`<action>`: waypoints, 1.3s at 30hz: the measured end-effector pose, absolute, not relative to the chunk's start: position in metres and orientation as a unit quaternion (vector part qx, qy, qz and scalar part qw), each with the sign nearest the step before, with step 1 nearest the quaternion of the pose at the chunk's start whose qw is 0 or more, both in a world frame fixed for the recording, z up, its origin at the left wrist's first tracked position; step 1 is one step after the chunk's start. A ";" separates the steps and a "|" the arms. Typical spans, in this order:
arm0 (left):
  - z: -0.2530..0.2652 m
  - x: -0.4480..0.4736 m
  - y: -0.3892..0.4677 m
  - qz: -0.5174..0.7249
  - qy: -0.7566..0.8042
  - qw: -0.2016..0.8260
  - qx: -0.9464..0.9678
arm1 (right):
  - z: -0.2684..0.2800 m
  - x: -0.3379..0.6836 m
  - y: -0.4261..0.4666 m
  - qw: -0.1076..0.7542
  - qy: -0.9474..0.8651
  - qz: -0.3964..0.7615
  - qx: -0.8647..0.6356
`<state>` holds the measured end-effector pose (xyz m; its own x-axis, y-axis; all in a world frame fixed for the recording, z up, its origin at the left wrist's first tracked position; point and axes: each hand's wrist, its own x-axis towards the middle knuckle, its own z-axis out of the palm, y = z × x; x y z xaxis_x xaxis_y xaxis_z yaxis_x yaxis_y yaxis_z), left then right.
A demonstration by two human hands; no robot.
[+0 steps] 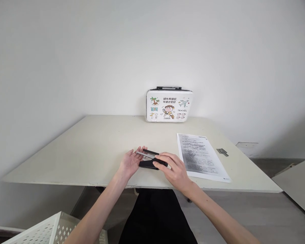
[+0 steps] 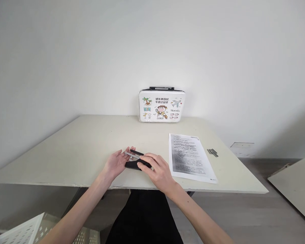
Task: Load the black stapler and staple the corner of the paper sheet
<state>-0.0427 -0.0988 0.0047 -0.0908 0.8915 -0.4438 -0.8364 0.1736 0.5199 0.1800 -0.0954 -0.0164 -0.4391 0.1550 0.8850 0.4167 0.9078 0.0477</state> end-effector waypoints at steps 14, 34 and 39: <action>0.007 -0.038 -0.100 0.619 0.351 0.700 0.053 | -0.016 0.182 -0.107 0.494 -0.831 -0.185 -0.176; -0.002 -0.038 -0.099 0.609 0.380 0.693 0.066 | -0.010 0.176 -0.112 0.488 -0.839 -0.170 -0.170; 0.001 -0.034 -0.097 0.607 0.391 0.688 0.073 | -0.011 0.176 -0.110 0.488 -0.838 -0.163 -0.179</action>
<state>-0.0340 -0.0969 0.0005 -0.0437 0.8920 -0.4500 -0.7782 0.2521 0.5752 0.1759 -0.1096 -0.0114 -0.4590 0.1410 0.8772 0.4591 0.8829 0.0984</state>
